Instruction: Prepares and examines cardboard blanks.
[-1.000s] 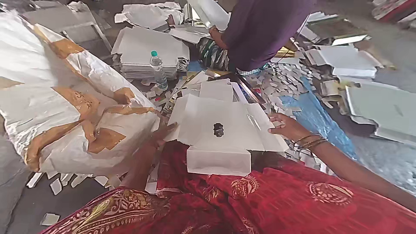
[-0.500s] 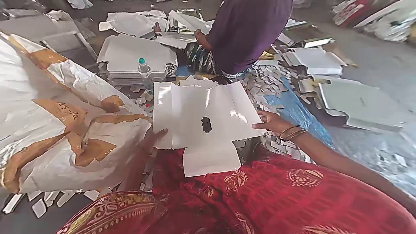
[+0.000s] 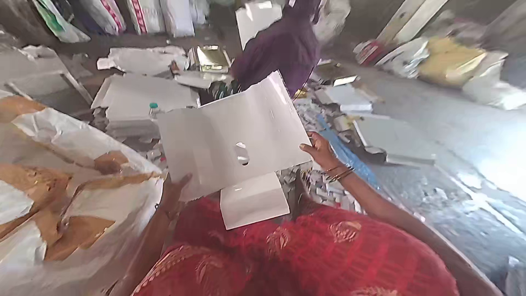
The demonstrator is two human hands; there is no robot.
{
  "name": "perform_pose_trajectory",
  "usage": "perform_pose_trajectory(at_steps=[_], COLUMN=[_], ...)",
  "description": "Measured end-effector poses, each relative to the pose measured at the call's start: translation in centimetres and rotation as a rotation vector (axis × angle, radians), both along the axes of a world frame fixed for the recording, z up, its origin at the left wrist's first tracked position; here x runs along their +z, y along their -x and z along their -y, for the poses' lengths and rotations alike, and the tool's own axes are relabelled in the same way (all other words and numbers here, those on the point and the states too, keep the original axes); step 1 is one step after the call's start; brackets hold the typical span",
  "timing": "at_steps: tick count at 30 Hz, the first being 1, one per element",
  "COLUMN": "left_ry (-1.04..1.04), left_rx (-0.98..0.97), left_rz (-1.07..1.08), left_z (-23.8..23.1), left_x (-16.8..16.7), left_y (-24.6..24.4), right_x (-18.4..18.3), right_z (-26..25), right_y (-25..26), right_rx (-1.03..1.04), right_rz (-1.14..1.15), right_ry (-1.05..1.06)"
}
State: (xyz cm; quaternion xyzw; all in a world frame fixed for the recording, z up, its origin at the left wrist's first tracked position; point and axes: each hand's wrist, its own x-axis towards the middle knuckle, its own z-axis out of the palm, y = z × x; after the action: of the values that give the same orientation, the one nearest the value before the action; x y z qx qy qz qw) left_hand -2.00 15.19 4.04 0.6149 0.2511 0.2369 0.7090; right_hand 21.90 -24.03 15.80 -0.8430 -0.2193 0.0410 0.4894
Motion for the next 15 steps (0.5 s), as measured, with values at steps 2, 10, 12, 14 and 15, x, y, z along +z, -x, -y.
perform_pose_trajectory(at_steps=[2,10,12,14,15], left_ry=[0.022,-0.01,0.001,0.021,0.026], left_rx=[0.051,0.142,0.197,0.258,0.285], left_rz=[0.071,0.213,0.224,0.208,0.2], left_z=[0.1,0.0,-0.4,-1.4,-2.1], left_x=[0.4,3.3,4.0,4.5,4.7], left_y=[-1.4,-4.8,-5.0,-5.4,-5.6], right_x=[1.9,4.2,4.8,5.9,6.5], right_z=[-0.5,-0.7,-0.7,-1.0,-1.3], right_y=[0.2,-0.2,0.2,1.4,2.1], right_rx=[-0.027,-0.08,-0.025,0.028,0.051], right_rz=[0.115,0.455,0.536,0.604,0.665], right_ry=[-0.096,-0.278,-0.26,-0.159,-0.079])
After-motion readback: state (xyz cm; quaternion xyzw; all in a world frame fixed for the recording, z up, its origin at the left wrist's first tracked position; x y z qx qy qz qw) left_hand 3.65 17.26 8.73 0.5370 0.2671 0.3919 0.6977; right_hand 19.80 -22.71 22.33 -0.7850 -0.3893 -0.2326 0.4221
